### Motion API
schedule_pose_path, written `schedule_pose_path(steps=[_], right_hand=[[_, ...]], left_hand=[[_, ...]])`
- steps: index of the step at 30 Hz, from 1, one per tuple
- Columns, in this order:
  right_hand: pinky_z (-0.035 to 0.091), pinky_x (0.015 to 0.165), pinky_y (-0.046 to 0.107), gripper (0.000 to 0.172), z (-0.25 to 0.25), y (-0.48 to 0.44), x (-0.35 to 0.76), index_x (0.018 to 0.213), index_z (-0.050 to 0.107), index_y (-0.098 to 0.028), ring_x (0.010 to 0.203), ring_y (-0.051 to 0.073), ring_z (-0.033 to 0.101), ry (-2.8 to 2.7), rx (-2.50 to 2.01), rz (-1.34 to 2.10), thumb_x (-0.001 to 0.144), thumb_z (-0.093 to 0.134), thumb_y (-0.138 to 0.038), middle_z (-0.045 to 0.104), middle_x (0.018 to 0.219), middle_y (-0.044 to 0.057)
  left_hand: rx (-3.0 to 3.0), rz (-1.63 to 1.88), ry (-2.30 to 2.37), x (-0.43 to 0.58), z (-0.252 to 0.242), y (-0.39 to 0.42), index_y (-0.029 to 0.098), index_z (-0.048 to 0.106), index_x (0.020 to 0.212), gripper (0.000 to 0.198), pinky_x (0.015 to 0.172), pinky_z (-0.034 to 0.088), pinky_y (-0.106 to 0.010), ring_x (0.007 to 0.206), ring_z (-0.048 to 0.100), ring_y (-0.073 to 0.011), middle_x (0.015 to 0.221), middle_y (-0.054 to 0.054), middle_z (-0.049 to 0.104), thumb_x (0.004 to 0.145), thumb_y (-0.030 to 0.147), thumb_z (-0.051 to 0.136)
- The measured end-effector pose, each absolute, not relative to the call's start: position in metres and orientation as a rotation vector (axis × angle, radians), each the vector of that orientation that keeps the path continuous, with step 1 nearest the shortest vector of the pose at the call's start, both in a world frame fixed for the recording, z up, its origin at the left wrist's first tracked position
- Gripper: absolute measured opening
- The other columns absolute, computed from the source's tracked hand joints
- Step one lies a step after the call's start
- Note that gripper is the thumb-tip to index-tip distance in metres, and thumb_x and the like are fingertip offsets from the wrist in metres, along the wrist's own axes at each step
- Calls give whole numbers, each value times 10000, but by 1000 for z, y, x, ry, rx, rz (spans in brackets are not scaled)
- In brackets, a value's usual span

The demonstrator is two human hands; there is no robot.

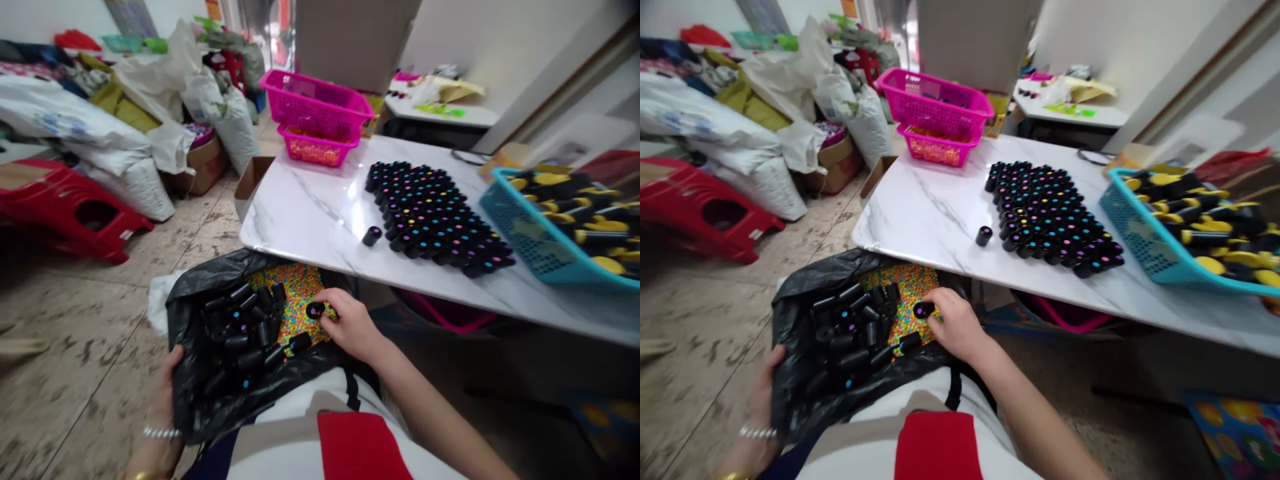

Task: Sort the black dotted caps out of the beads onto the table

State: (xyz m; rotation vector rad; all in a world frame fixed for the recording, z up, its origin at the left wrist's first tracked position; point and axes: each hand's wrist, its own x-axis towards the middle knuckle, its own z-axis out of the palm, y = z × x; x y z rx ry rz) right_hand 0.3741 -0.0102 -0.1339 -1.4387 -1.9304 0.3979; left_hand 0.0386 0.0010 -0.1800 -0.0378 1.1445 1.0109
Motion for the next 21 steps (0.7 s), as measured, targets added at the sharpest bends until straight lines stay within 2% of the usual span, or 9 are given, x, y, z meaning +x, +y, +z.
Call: schedule_pose_path(steps=[3, 6, 8, 10, 13, 16, 21], right_hand=[[486, 889, 377, 315, -149, 10, 375, 1087, 620, -177, 989, 238, 552, -2335, -1467, 226, 826, 519, -31, 654, 1059, 101], [480, 855, 411, 200, -155, 27, 371, 1027, 654, -158, 939, 261, 540, -2671, -1402, 79, 911, 495, -122, 656, 992, 131], [481, 850, 408, 184, -154, 31, 369, 986, 668, -153, 930, 259, 546, -2759, -1342, 134, 920, 496, -139, 656, 957, 133], [485, 870, 382, 210, -151, 30, 371, 1010, 669, -161, 955, 242, 562, -2691, -1301, 322, 884, 519, -86, 668, 982, 114], [490, 897, 321, 347, -147, 23, 378, 1086, 653, -199, 977, 190, 608, -2333, -1299, 682, 805, 556, -19, 689, 1048, 51], [501, 876, 289, 331, -143, 12, 382, 1071, 659, -231, 948, 160, 650, -1951, -1350, 888, 787, 604, -69, 703, 1041, 8], [530, 818, 294, 286, -135, -3, 377, 1051, 668, -225, 895, 169, 671, -1695, -1371, 1052, 768, 681, -179, 713, 999, 11]], left_hand=[[-85, 1099, 1103, 48, -169, 4, 146, 748, 923, 251, 902, 548, -426, 958, 702, -329, 857, -109, 774, 748, 211, 581], [-86, 1130, 1042, 51, -167, 4, 136, 725, 958, 262, 931, 531, -433, 991, 695, -323, 909, -114, 773, 755, 222, 584], [-70, 1146, 1023, 51, -169, 4, 148, 714, 948, 248, 940, 527, -437, 1004, 691, -323, 929, -106, 773, 741, 237, 611], [-50, 1163, 1036, 50, -172, 4, 154, 703, 938, 246, 938, 531, -432, 1006, 691, -321, 921, -98, 775, 721, 249, 635], [-22, 1189, 1126, 50, -174, 5, 152, 691, 961, 284, 917, 548, -403, 986, 699, -308, 878, -78, 779, 700, 256, 653], [-26, 1197, 1193, 50, -174, 6, 139, 690, 969, 295, 899, 558, -392, 955, 708, -303, 856, -78, 779, 704, 260, 646], [-116, 1209, 1206, 54, -168, 7, 150, 716, 934, 247, 905, 553, -401, 958, 707, -304, 815, -75, 779, 738, 226, 585]])
